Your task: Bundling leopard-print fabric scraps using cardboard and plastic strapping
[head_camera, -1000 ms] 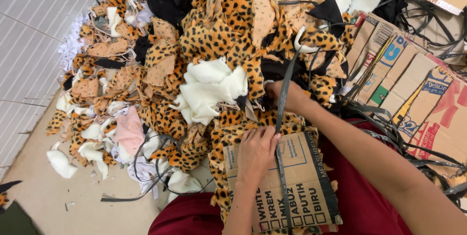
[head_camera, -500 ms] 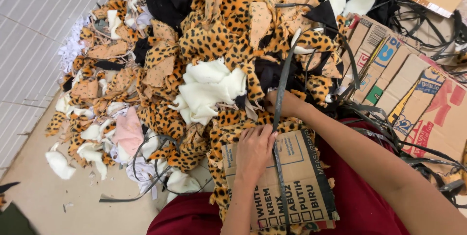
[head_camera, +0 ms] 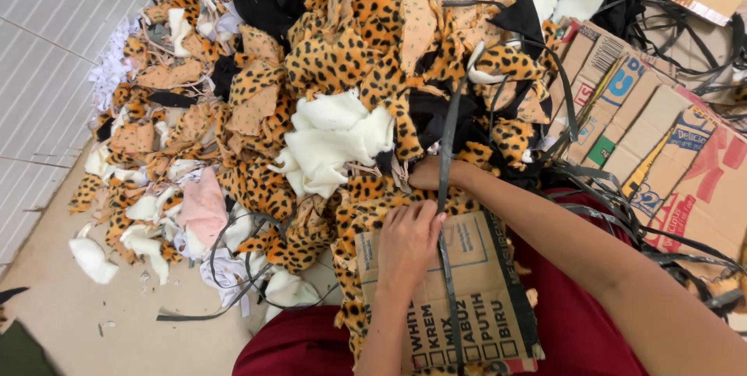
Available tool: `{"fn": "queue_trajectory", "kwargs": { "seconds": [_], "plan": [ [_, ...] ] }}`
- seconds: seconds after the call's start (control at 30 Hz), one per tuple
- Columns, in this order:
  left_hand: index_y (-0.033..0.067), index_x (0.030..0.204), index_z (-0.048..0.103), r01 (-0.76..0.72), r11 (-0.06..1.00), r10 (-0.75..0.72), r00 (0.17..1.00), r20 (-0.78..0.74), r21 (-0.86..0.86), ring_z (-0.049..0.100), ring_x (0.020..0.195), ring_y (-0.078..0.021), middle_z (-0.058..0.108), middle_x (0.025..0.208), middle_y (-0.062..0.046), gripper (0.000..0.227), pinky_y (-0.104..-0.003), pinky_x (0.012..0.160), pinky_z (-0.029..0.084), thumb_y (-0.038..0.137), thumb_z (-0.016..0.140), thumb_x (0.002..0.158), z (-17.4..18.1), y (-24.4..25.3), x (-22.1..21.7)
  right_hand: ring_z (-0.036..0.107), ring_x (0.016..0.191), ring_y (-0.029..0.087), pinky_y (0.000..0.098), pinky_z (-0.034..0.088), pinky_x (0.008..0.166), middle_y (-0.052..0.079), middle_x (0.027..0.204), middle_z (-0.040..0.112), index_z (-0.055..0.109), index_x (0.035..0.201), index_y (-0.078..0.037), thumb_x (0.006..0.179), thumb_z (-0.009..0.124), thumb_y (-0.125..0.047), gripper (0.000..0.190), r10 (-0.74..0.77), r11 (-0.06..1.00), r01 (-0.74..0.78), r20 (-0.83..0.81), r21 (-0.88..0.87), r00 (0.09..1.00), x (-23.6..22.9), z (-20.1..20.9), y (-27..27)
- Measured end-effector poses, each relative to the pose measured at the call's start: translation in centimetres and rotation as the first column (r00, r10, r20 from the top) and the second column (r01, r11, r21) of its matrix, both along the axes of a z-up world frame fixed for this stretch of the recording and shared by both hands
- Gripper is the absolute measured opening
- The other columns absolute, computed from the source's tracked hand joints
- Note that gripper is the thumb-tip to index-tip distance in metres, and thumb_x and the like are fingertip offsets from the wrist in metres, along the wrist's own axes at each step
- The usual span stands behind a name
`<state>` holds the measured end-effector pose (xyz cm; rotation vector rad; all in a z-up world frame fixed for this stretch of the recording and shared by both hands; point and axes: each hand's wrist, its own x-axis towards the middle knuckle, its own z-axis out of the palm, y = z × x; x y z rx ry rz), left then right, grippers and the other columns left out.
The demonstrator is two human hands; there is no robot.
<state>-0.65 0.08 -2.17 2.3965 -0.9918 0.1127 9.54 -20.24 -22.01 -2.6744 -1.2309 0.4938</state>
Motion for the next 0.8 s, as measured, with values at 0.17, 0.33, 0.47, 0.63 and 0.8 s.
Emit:
{"fn": "queue_trajectory", "kwargs": {
  "seconds": [0.17, 0.33, 0.47, 0.63, 0.8],
  "plan": [
    [0.0152, 0.097, 0.057, -0.026, 0.998, 0.029, 0.998, 0.047, -0.057, 0.07, 0.087, -0.0264, 0.066, 0.093, -0.008, 0.03, -0.039, 0.09, 0.053, 0.04, 0.044, 0.109, -0.9, 0.3, -0.6, 0.067, 0.087, 0.023, 0.0261, 0.05, 0.094, 0.01, 0.078, 0.065, 0.064, 0.087, 0.0, 0.108, 0.04, -0.02, 0.038, -0.371, 0.83, 0.551, -0.652, 0.087, 0.661, -1.2, 1.7, 1.1],
    [0.0051, 0.1, 0.067, 0.013, 0.996, -0.017, 0.999, -0.045, -0.085, 0.064, 0.1, -0.028, 0.067, 0.112, -0.012, 0.02, -0.044, 0.092, 0.051, 0.021, 0.056, 0.106, 4.9, 1.1, -3.1, 0.048, 0.06, 0.027, 0.0372, 0.049, 0.065, 0.012, 0.07, 0.053, 0.047, 0.072, -0.002, 0.101, 0.051, -0.004, 0.029, -0.143, 0.989, 0.147, -0.292, -0.007, 0.946, -3.8, 12.2, 3.4],
    [0.0068, 0.094, 0.066, -0.005, 0.991, -0.036, 0.951, -0.306, -0.132, 0.04, 0.132, -0.0432, 0.047, 0.141, -0.023, 0.021, -0.064, 0.11, 0.024, 0.025, 0.059, 0.102, 8.5, 2.0, -4.2, 0.056, 0.058, 0.022, 0.0363, 0.046, 0.061, 0.006, 0.075, 0.064, 0.057, 0.092, -0.014, 0.106, 0.03, -0.047, 0.045, -0.576, 0.77, 0.635, -0.503, -0.069, 0.644, -7.4, 22.6, 5.2],
    [0.0016, 0.14, 0.037, 0.035, 0.923, 0.115, 0.924, -0.363, 0.383, -0.02, 0.152, -0.04, -0.018, 0.165, -0.027, 0.119, -0.073, 0.11, -0.015, 0.08, 0.089, 0.066, 8.3, 2.4, -2.0, 0.039, 0.048, 0.011, 0.028, 0.045, 0.052, -0.004, 0.059, 0.046, 0.049, 0.08, -0.019, 0.103, 0.033, -0.056, 0.046, -0.574, 0.646, 0.751, -0.559, 0.14, 0.598, -10.8, 25.6, 5.9],
    [0.0033, 0.158, 0.016, 0.178, 0.831, 0.082, 0.898, -0.433, 0.527, 0.032, 0.14, -0.043, 0.04, 0.149, -0.026, 0.154, -0.074, 0.117, -0.012, 0.103, 0.077, 0.058, 10.3, 0.9, -0.2, 0.062, 0.054, 0.018, 0.031, 0.061, 0.07, 0.006, 0.071, 0.066, 0.067, 0.088, -0.008, 0.104, 0.044, -0.027, 0.034, -0.565, 0.673, 0.695, -0.43, 0.254, 0.704, -12.5, 25.5, 5.6]
  ]
}}
